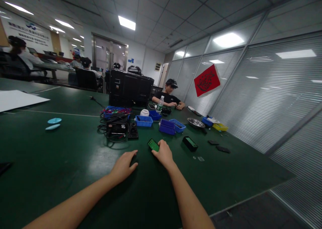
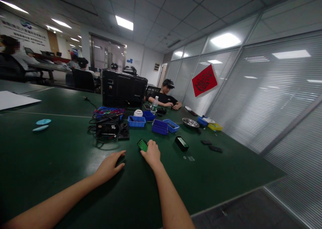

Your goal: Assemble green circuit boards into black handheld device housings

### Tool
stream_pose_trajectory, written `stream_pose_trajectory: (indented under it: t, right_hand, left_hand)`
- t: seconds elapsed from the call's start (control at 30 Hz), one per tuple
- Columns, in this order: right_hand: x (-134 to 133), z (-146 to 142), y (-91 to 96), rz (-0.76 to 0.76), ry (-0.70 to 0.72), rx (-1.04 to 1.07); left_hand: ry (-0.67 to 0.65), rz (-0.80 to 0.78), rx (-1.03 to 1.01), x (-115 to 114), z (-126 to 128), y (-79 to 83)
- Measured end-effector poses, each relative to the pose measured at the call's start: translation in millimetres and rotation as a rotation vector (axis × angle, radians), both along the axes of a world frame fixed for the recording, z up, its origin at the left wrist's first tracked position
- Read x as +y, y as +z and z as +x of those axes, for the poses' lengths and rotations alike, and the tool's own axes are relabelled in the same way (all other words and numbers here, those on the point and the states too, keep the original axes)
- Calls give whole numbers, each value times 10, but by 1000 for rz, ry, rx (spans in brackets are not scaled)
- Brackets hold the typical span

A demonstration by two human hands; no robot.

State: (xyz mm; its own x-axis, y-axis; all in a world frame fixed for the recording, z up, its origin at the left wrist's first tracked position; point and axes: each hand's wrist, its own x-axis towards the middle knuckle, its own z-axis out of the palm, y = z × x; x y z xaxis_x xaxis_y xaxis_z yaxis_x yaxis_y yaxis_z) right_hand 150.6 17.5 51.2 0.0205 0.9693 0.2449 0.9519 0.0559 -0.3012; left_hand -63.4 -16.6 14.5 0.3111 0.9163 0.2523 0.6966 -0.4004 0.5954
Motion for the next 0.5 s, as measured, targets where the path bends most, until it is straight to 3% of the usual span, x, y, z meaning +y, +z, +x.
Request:
stream_pose_trajectory:
  t: [0.17, 0.5]
  right_hand:
    - [-62, -111, -11, -54, 48, -101]
    - [-69, -23, 62, -93, 86, -89]
  left_hand:
    - [-10, 25, 14, 11, -9, -22]
    - [-4, 3, 29, 1, -7, 0]
